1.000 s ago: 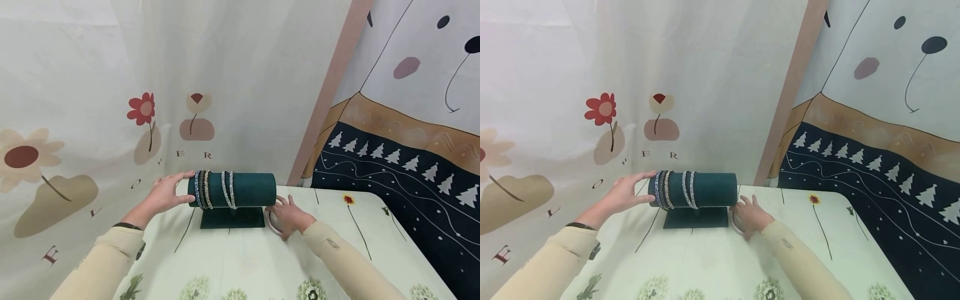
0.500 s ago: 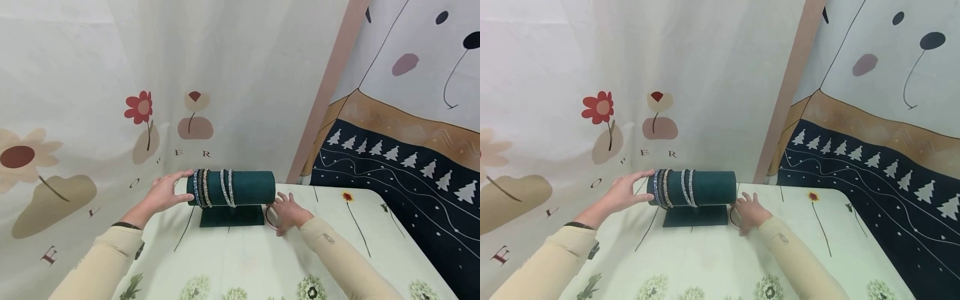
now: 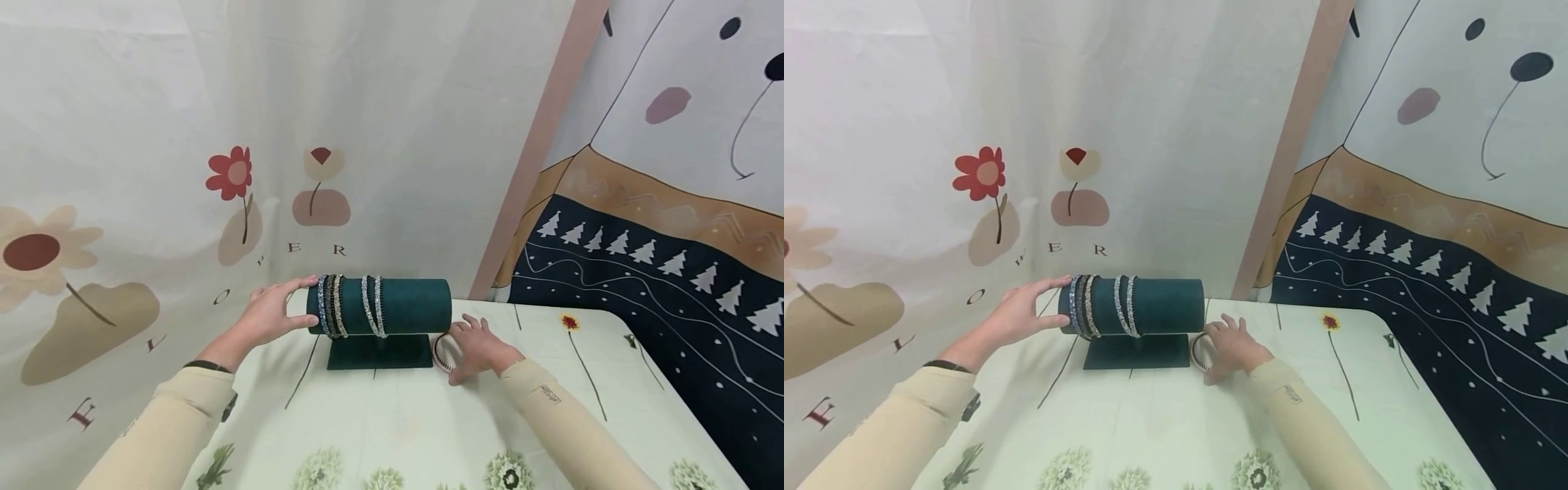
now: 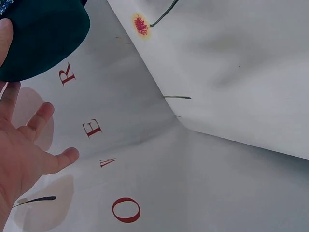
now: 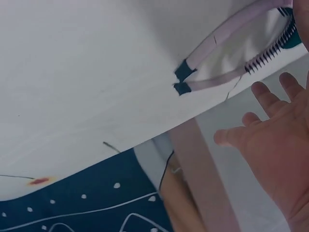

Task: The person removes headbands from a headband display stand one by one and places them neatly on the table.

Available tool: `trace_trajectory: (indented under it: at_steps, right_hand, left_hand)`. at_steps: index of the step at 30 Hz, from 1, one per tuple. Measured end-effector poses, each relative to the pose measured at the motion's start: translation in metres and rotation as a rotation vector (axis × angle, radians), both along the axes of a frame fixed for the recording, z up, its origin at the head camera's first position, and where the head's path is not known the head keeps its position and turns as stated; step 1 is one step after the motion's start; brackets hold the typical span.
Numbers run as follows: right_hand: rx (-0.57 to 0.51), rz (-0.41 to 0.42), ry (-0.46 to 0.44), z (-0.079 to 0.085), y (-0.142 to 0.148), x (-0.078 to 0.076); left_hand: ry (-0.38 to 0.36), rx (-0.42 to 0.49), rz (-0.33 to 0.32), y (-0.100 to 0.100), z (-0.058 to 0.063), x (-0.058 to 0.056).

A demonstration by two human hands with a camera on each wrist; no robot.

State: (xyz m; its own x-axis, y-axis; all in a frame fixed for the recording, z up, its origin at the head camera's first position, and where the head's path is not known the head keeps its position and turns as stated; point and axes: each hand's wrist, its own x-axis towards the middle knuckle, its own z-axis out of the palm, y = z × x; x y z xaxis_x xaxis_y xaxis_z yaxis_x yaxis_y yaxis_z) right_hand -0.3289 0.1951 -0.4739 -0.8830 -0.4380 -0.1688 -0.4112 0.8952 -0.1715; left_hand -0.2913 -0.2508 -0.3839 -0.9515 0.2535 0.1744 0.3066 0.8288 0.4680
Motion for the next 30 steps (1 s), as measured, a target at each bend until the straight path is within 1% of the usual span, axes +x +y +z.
trace_trajectory:
  at_steps: [3, 8, 11, 13, 15, 17, 18, 19, 21, 23, 25, 27, 30]
  right_hand:
    - [-0.073, -0.039, -0.007, 0.005, 0.008, -0.001]
    - [-0.181, -0.156, 0.001, 0.015, 0.020, -0.007]
    - [-0.224, -0.218, 0.058, 0.025, 0.024, -0.011]
    - [-0.281, -0.268, 0.104, 0.033, 0.025, -0.013]
    - [-0.366, -0.315, 0.156, 0.041, 0.023, -0.016]
    - [-0.480, -0.357, 0.209, 0.049, 0.018, -0.017]
    - [-0.533, -0.363, 0.239, 0.053, 0.015, -0.017]
    - [-0.578, -0.361, 0.276, 0.057, 0.011, -0.017]
    - [-0.636, -0.326, 0.342, 0.065, 0.001, -0.016]
    - [-0.629, -0.261, 0.409, 0.074, -0.013, -0.013]
    - [-0.589, -0.174, 0.450, 0.083, -0.030, -0.008]
    - [-0.523, -0.072, 0.480, 0.089, -0.050, -0.002]
    - [-0.404, 0.057, 0.487, 0.095, -0.078, 0.007]
  left_hand:
    - [-0.005, -0.001, 0.003, 0.001, 0.000, 0.001]
    - [-0.013, 0.003, 0.001, 0.002, 0.001, 0.001]
    - [-0.014, 0.004, -0.003, 0.002, 0.001, 0.001]
    - [-0.008, 0.003, -0.005, 0.001, 0.001, 0.000]
    - [0.002, 0.003, -0.006, 0.000, 0.001, 0.000]
    - [0.009, 0.000, -0.009, 0.000, 0.001, 0.000]
    - [0.010, -0.002, -0.011, 0.000, 0.002, -0.001]
    - [0.011, -0.004, -0.013, 0.000, 0.002, -0.001]
    - [0.009, -0.006, -0.014, 0.001, 0.002, 0.000]
    - [0.006, -0.006, -0.013, 0.001, 0.002, 0.000]
    - [0.006, -0.004, -0.011, 0.001, 0.002, 0.000]
    - [0.003, -0.003, -0.009, 0.001, 0.001, -0.001]
    - [0.001, 0.000, -0.009, 0.001, 0.001, 0.000]
